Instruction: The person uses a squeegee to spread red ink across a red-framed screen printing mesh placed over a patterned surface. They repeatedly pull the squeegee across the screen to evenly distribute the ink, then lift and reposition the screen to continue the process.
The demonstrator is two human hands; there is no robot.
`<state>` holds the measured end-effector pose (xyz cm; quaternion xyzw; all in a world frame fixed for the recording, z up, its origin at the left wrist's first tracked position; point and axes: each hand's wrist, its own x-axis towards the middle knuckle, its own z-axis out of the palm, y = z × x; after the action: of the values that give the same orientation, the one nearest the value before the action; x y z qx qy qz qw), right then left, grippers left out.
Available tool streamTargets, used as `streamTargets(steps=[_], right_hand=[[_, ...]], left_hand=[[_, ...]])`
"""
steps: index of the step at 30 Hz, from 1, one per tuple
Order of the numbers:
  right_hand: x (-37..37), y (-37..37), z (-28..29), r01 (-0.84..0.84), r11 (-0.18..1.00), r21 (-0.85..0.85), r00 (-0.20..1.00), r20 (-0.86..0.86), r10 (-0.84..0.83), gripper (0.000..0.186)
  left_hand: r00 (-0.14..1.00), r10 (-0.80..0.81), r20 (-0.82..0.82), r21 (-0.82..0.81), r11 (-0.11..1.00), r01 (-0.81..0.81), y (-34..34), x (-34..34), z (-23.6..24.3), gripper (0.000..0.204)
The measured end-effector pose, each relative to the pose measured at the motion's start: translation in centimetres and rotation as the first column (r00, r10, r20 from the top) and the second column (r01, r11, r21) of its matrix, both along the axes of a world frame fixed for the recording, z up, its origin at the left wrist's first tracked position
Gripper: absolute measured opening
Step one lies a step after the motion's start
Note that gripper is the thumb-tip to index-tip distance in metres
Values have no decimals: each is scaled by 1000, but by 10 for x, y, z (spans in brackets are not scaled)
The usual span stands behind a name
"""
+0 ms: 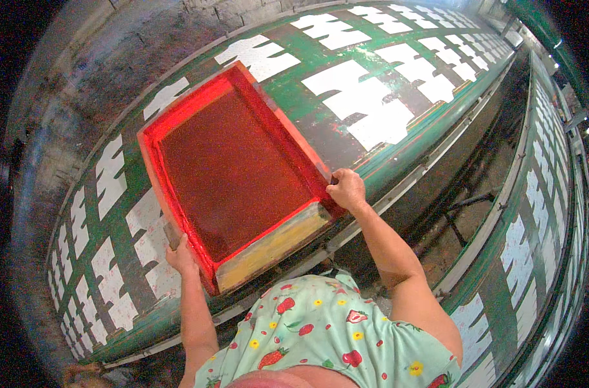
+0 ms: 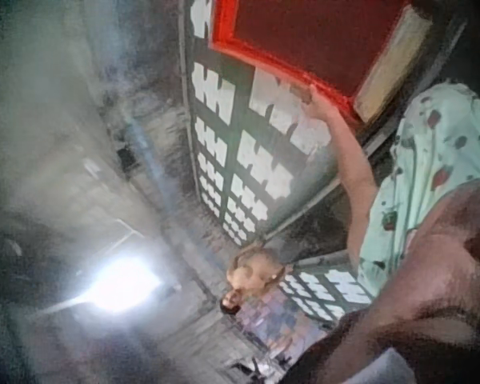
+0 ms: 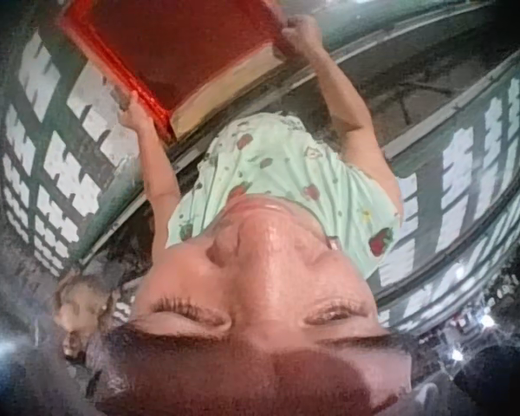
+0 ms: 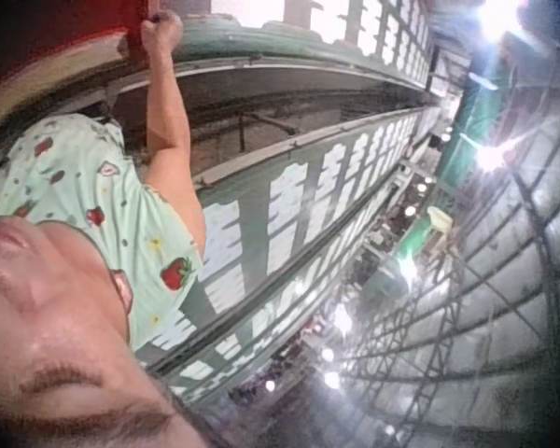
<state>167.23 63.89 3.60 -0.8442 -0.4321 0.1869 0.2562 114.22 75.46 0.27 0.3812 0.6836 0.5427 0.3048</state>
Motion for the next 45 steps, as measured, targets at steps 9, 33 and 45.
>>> streamTargets(steps=[9, 33, 45], right_hand=[[101, -13, -11, 1, 1000, -23, 1000, -4, -1, 43], [-2, -73, 42, -934, 347, 85, 353, 363, 863, 53], [-95, -17, 60, -880, 383, -281, 287, 328, 900, 48]], left_hand=[[1000, 20, -18, -35, 999, -21, -21, 99, -13, 44], [888, 7, -459, -121, 990, -70, -28, 125, -22, 53], [921, -8, -390, -120, 992, -43, -32, 126, -21, 63]])
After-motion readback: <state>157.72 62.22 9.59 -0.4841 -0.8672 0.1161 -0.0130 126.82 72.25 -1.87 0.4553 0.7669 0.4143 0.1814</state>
